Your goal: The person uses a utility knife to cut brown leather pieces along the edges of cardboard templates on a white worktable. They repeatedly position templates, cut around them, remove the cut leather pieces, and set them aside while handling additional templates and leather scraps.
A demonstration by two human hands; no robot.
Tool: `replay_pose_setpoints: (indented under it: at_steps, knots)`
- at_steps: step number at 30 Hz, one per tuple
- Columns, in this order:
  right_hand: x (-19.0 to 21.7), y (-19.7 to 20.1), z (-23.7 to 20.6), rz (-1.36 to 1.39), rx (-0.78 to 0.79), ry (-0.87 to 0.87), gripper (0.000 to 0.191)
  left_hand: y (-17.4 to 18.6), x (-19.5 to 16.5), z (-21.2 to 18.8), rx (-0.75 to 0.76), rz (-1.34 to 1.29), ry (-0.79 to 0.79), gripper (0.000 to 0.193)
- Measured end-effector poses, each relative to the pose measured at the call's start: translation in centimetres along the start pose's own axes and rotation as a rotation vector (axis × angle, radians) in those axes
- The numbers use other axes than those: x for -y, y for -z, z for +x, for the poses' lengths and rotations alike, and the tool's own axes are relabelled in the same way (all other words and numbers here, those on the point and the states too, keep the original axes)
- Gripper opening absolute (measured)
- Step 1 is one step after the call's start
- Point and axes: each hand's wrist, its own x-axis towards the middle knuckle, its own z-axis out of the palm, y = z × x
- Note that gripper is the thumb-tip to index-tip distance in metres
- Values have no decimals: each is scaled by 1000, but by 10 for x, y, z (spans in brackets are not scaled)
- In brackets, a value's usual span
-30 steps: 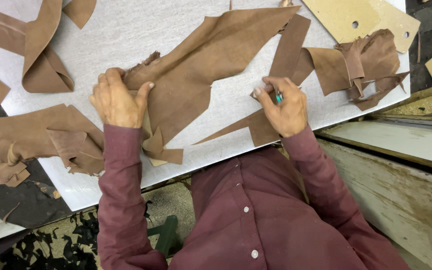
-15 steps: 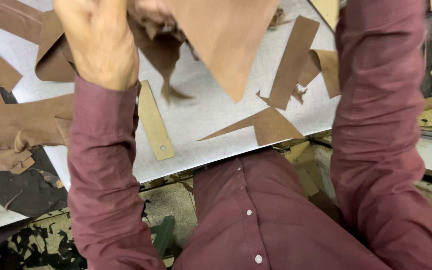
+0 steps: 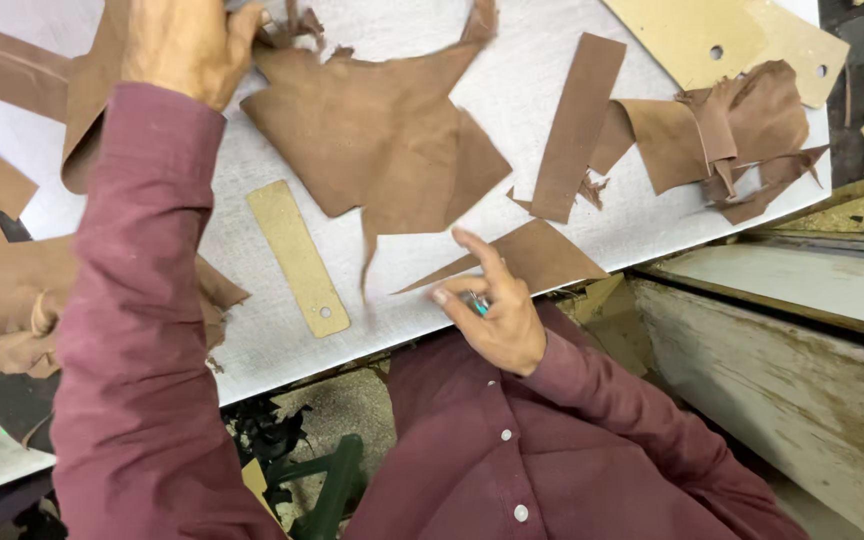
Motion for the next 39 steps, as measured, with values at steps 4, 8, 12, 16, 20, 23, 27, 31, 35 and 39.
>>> replay_pose_setpoints:
  at_steps: [4, 8, 12, 16, 20, 23, 27, 31, 35, 39]
  knots:
    - [-9, 36, 2, -107, -154, -44, 41, -42, -14, -53, -130, -25, -70, 43]
    - [-17, 70, 45, -448, -320, 110, 36, -69, -40, -98, -188, 15, -145, 65]
    - [-24, 64, 63, -710, -306, 93, 41, -67, -40, -119, -216, 16, 277, 75]
    - [-29, 57, 66, -742, -298, 107, 34, -69, -28, -115, -247, -15, 293, 48]
    - [-36, 63, 65, -574, -189, -122, 29, -77, -20, -105, -183, -627, 210, 35]
    - [-42, 68, 59, -495, -213, -167, 27, -76, -21, -98, -128, -1065, 207, 37]
    - [-48, 74, 50, -383, -246, -167, 27, -67, -27, -91, 43, -1507, 297, 52]
    - [-53, 79, 49, -304, -240, -257, 32, -54, -29, -88, 247, -1175, 585, 76]
    - [-58, 81, 44, -294, -210, -153, 38, -55, -27, -90, 165, -1131, 470, 53]
    - [-59, 84, 44, -204, -163, -201, 26, -55, -30, -88, -160, -737, 152, 21]
